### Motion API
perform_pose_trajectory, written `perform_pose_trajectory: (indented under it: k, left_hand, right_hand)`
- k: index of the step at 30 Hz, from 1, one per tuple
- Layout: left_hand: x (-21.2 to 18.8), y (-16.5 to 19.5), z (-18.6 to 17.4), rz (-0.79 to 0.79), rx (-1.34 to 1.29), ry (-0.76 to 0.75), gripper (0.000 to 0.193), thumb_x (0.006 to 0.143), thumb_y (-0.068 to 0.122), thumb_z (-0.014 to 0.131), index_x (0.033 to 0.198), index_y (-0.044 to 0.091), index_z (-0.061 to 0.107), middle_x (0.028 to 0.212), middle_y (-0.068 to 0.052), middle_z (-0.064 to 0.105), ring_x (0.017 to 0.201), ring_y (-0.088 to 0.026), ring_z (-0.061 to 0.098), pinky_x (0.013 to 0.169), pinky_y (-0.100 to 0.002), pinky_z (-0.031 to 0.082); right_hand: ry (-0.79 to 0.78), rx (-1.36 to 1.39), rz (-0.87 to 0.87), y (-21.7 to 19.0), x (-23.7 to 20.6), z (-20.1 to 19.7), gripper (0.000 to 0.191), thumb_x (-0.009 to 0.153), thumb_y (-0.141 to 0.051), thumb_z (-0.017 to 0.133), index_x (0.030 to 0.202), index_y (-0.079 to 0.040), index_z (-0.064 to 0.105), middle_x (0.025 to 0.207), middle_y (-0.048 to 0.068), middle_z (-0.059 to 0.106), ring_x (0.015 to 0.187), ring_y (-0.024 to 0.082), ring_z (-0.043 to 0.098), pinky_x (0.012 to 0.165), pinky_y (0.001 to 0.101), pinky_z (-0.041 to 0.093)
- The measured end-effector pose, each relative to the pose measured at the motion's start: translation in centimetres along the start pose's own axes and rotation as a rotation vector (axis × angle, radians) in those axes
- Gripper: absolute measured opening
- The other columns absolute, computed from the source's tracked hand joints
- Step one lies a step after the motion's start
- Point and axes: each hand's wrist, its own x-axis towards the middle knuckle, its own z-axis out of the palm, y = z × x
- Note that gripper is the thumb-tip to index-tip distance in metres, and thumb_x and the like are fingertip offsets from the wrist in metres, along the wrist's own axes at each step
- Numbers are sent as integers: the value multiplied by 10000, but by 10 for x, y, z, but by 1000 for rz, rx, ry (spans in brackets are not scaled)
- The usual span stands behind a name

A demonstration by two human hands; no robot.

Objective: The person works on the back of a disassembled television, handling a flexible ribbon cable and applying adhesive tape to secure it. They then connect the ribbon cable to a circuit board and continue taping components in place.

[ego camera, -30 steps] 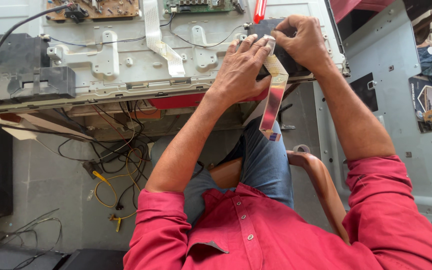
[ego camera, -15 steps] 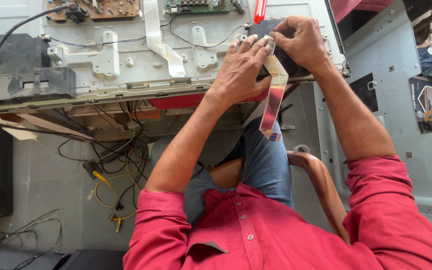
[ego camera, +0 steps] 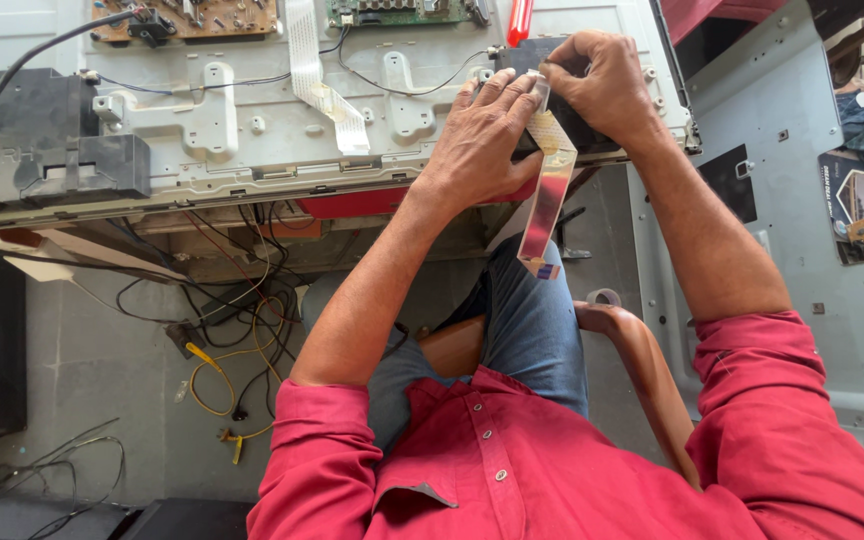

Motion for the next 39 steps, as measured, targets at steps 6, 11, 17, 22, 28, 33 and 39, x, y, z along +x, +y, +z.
perform_pose_trajectory:
  k: [6, 11, 17, 22, 28, 33, 39]
  left_hand:
    - [1, 2, 0, -17, 3, -17, 746, 838, 411, 759, 1410, -5, 524, 1486, -186, 513, 1426, -358, 408, 1175, -595, 301]
    - [2, 2, 0, -12, 5, -15, 765, 846, 409, 761, 1434, -5, 503, 1492, -180, 519, 1431, -356, 407, 1171, -601, 300]
    - [3, 3, -1, -24, 3, -31, 735, 852, 424, 763, 1388, -16, 519, 1483, -195, 521, 1434, -363, 404, 1173, -604, 298]
    - [2, 2, -1, -30, 8, -30, 742, 843, 415, 762, 1393, -18, 516, 1480, -197, 522, 1429, -363, 409, 1178, -597, 299]
    - [0, 0, 0, -16, -10, -4, 800, 836, 416, 768, 1432, -34, 482, 1465, -208, 530, 1418, -368, 418, 1181, -584, 304]
    - [0, -1, 0, -4, -4, 6, 784, 835, 416, 769, 1420, -27, 492, 1460, -204, 538, 1416, -369, 422, 1174, -582, 300]
    - [-1, -2, 1, -10, -8, 7, 751, 849, 422, 762, 1400, -24, 515, 1460, -202, 538, 1420, -367, 421, 1173, -582, 302]
  right_hand:
    - [22, 12, -56, 1, 0, 3, 154, 981, -119, 792, 1027, 27, 776, 906, 126, 762, 785, 144, 692, 729, 315, 553]
    - [43, 20, -84, -1, 0, 3, 147, 983, -105, 793, 1019, 35, 765, 916, 126, 763, 800, 140, 706, 750, 314, 562]
    - [23, 9, -73, 0, 1, 3, 144, 983, -115, 791, 1018, 24, 772, 913, 115, 759, 789, 130, 697, 736, 309, 556]
    - [6, 22, -42, 4, 1, 3, 153, 983, -126, 789, 1022, 21, 775, 891, 116, 755, 773, 137, 686, 708, 315, 542]
    - [19, -16, -25, 3, 0, 6, 156, 974, -137, 797, 1013, 14, 784, 879, 115, 759, 752, 151, 672, 700, 320, 536]
    - [44, 0, -56, 2, 0, 6, 153, 976, -122, 792, 1017, 24, 774, 910, 119, 765, 780, 148, 696, 725, 321, 546]
    - [36, -9, -70, 3, 1, 6, 151, 978, -120, 796, 1022, 23, 775, 901, 121, 761, 781, 126, 698, 730, 303, 556]
